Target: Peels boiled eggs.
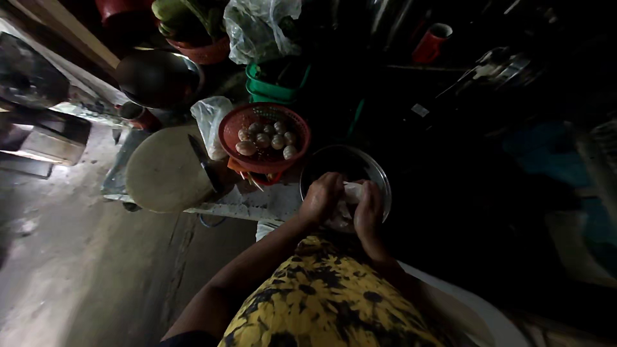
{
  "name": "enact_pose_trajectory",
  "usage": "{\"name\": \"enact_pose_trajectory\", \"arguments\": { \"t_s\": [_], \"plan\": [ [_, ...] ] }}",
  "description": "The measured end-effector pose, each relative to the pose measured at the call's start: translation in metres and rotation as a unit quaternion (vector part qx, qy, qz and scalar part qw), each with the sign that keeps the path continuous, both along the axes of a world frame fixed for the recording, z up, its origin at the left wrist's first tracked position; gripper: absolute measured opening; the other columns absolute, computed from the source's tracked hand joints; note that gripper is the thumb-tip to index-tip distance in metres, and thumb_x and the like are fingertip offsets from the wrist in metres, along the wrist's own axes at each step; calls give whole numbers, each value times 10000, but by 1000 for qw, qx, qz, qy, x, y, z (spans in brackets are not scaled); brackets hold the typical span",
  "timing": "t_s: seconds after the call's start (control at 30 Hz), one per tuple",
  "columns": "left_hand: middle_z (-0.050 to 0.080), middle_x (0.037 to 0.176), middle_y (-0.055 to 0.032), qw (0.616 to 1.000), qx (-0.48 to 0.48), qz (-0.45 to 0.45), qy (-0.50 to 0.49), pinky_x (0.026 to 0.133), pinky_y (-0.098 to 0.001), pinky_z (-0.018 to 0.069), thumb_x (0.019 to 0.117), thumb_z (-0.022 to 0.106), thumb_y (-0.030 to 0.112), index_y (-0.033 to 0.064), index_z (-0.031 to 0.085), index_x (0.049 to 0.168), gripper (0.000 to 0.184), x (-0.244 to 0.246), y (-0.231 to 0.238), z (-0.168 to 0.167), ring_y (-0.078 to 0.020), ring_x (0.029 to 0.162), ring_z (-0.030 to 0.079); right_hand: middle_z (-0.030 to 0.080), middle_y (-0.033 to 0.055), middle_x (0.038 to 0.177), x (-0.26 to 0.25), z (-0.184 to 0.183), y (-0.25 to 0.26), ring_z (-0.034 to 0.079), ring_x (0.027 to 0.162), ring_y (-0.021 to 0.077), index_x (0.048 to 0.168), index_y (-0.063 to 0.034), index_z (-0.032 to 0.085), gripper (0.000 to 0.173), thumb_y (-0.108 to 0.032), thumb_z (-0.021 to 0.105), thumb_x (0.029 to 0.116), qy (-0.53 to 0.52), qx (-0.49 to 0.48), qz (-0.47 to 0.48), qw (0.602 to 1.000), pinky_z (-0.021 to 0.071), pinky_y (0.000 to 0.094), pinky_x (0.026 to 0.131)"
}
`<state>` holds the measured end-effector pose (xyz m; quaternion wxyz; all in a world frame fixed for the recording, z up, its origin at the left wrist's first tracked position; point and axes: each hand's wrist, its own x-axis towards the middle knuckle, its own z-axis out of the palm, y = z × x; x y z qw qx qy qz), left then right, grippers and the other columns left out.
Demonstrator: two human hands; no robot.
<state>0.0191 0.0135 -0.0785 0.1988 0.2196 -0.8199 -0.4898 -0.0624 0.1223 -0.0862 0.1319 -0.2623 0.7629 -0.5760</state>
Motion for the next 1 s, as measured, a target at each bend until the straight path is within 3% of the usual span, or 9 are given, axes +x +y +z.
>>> {"name": "enact_pose_trajectory", "arguments": {
  "t_s": [0.13,0.2,0.27,0.33,0.43,0.57,0.7,0.83,1.0],
  "plan": [
    [640,1272,-169,990,131,-27,34,999,-380,522,1077,481,189,-10,642,1297,337,2,-8,-9,-206,1134,639,628,139,1049,-4,6,1,612,937,69,1175,124,588,428,-186,303,1096,-23,-11,-27,999,523,232,850],
    [618,1335,-179,978,191,-69,39,1031,-365,516,1067,518,225,-15,546,1419,428,6,-3,-4,-194,1174,634,624,101,1020,-6,6,1,619,858,47,1193,93,571,411,-213,313,1102,-50,-15,-28,998,546,220,756],
    [637,1288,-191,974,197,-96,50,977,-337,561,1004,652,223,-29,462,1476,568,7,1,-3,-174,1098,675,611,120,1085,-7,7,3,603,955,58,1230,101,550,405,-212,329,1099,-65,-7,6,998,523,229,850],
    [657,1239,-176,980,176,-82,51,942,-319,571,963,711,198,-19,501,1445,569,8,0,-5,-160,1048,684,620,157,1119,-9,11,6,614,992,89,1266,104,536,398,-218,380,1092,-49,40,55,996,526,259,880],
    [639,1227,-174,982,159,-77,61,942,-312,560,928,733,122,-19,544,1407,534,13,-8,-10,-169,1050,663,657,161,1082,-14,10,10,658,909,118,1275,70,563,394,-258,475,1076,19,79,123,989,569,291,798],
    [623,1255,-179,968,216,-105,74,928,-312,597,910,738,44,-45,528,1380,522,16,-11,-8,-165,1034,697,695,187,900,-6,5,9,700,760,251,1209,75,615,373,-219,425,1078,173,124,93,973,582,419,691],
    [641,1245,-187,965,222,-112,87,944,-309,591,911,740,46,-74,506,1390,546,18,-10,-8,-160,1035,702,676,168,731,-5,4,7,682,617,295,1097,79,659,372,-183,398,1058,287,149,52,945,542,448,554],
    [634,1251,-186,964,224,-113,92,940,-307,592,905,745,42,-76,515,1383,543,19,-10,-10,-158,1028,702,651,159,671,-6,2,6,663,564,293,1051,87,657,344,-159,416,1041,312,149,52,937,526,441,516],
    [662,1210,-165,963,220,-122,95,917,-286,587,921,724,51,-74,505,1390,532,19,-10,-8,-128,1003,699,655,208,752,-6,4,9,668,626,297,1069,134,617,277,-79,450,1011,273,129,44,952,552,431,584]
  ]
}}
